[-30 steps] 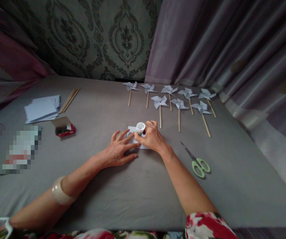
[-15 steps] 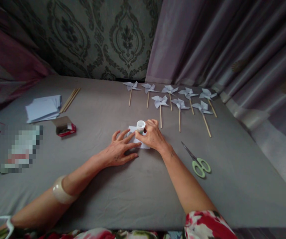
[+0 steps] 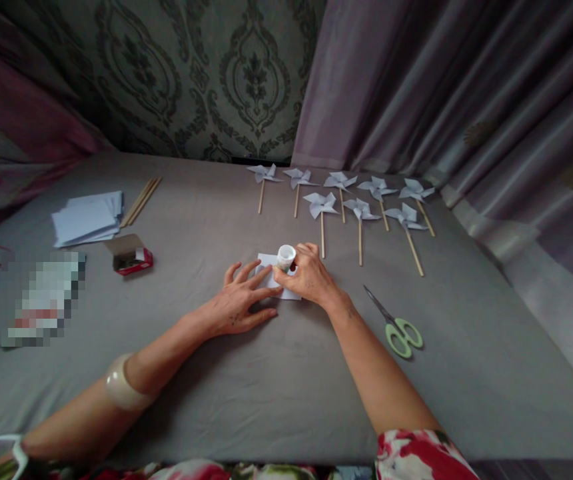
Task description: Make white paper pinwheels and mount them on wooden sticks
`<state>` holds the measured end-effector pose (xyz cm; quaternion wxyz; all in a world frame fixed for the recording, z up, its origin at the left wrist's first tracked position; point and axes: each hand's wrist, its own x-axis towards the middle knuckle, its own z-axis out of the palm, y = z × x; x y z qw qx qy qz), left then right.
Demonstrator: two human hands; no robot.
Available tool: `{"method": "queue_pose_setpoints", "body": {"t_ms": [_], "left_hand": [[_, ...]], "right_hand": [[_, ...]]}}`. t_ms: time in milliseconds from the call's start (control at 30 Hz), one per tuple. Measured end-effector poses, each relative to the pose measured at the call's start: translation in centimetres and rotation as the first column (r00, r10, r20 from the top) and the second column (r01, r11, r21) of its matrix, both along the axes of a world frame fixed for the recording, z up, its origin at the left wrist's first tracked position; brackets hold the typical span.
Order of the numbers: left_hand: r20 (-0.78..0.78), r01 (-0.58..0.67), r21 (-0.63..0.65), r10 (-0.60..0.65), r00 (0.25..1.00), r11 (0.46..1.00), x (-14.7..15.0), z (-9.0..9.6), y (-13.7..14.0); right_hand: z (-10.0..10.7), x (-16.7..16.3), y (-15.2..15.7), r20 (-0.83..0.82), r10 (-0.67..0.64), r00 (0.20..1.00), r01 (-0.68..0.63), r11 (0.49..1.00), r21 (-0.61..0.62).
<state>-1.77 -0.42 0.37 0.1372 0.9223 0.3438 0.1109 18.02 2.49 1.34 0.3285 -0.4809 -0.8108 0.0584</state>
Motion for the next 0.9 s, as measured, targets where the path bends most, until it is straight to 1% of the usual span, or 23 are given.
{"method": "queue_pose_setpoints", "body": {"t_ms": [100,167,267,400,467,567,700,833,900], "left_hand": [[0.006,0.002,-0.006,-0.002,1.000,1.000,0.01,0.06,0.01],[0.009,0.000,-0.004,0.000,1.000,1.000,0.00,0.02,0.03],[0.014,-0.002,-0.005,0.002,1.000,1.000,-0.03,-0.10,0.02],[0.025,-0.001,-0.010,0.001,1.000,1.000,0.00,-0.18,0.00],[0.030,-0.003,-0.012,0.003,1.000,1.000,0.03,-0.17,0.01],[0.027,-0.005,-0.020,0.006,1.000,1.000,0.04,-0.15,0.03],[0.036,0.003,-0.017,-0.002,0.999,1.000,-0.01,-0.13,0.02],[0.036,0.000,-0.015,0.000,0.999,1.000,-0.04,-0.06,0.00],[0.033,-0.002,-0.019,0.003,0.999,1.000,-0.01,0.00,0.00]], "right_hand": [[-0.02,-0.11,0.11,0.001,-0.040,0.999,0.040,0.999,0.023],[-0.03,-0.23,0.13,0.003,-0.023,1.000,0.023,0.999,0.027],[-0.02,-0.29,0.12,0.007,0.007,1.000,-0.007,1.000,-0.002],[0.03,-0.24,0.10,0.002,-0.033,0.999,0.032,0.999,0.027],[0.05,-0.22,0.03,-0.005,-0.018,1.000,0.019,0.999,0.033],[0.05,-0.17,-0.05,-0.009,0.012,1.000,-0.012,1.000,0.002],[-0.04,-0.25,0.04,-0.013,-0.031,0.999,0.032,0.999,0.028],[-0.05,-0.38,0.06,-0.008,0.007,1.000,-0.007,1.000,0.011],[-0.03,-0.36,0.09,0.003,-0.001,1.000,0.001,1.000,0.008]]}}
